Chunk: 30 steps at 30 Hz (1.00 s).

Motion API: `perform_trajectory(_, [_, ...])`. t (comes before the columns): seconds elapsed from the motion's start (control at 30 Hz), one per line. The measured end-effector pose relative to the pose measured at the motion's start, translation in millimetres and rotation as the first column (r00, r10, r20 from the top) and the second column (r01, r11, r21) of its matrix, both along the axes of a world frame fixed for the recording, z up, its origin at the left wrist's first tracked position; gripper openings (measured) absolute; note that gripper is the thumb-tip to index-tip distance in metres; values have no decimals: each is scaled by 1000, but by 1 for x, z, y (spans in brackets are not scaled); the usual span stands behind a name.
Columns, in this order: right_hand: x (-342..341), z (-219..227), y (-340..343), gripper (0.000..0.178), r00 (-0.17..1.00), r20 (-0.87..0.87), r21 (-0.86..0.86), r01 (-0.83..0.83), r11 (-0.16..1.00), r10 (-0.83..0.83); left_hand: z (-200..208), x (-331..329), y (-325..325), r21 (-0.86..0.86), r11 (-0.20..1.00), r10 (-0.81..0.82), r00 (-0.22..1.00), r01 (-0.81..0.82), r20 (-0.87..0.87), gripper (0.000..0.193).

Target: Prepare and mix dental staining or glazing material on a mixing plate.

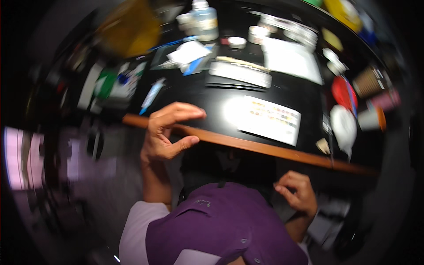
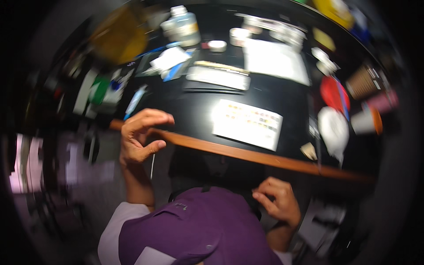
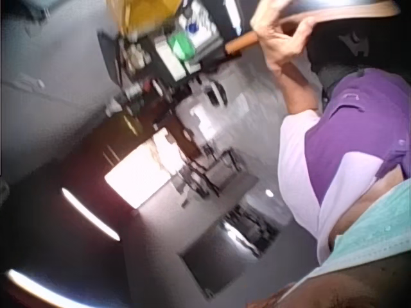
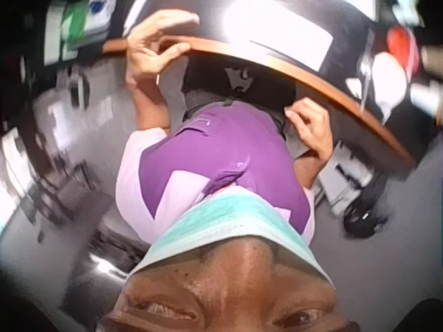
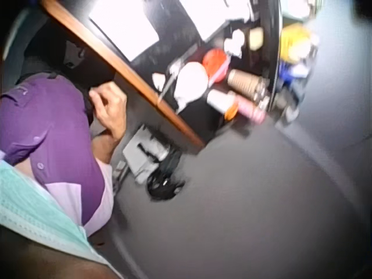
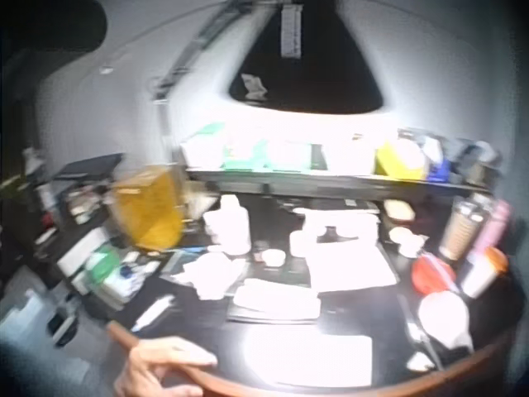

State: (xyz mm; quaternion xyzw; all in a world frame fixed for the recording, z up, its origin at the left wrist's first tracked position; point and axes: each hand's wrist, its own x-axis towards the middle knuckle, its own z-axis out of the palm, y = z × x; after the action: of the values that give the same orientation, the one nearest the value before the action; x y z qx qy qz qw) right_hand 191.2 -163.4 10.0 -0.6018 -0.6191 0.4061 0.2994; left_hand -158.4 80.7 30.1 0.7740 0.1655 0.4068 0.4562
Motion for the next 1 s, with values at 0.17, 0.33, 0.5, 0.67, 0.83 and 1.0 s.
perform_trajectory(0.17, [-63,-28,21,30,999,10,129,-54,990,53,-70,-129,-15,-209,649,758,598,-732,261,19])
perform_trajectory(0.33, [-131,-13,62,23,965,-32,369,-232,900,262,-208,-242,51,-547,-11,992,58,-837,-109,36])
perform_trajectory(0.5, [-185,-1,105,25,975,56,587,-207,783,216,-323,-227,152,-431,-174,851,85,-886,-518,126])
perform_trajectory(0.67, [-229,8,138,28,975,137,603,-220,767,172,-332,-215,183,-430,-155,842,108,-890,-529,129])
perform_trajectory(0.83, [-247,0,166,35,947,313,619,-257,743,67,-333,-225,159,-299,-128,956,-38,-945,-291,103])
perform_trajectory(1.0, [-265,-18,192,16,880,424,563,-70,823,-215,-341,-250,101,-380,-21,983,50,-925,-178,99])
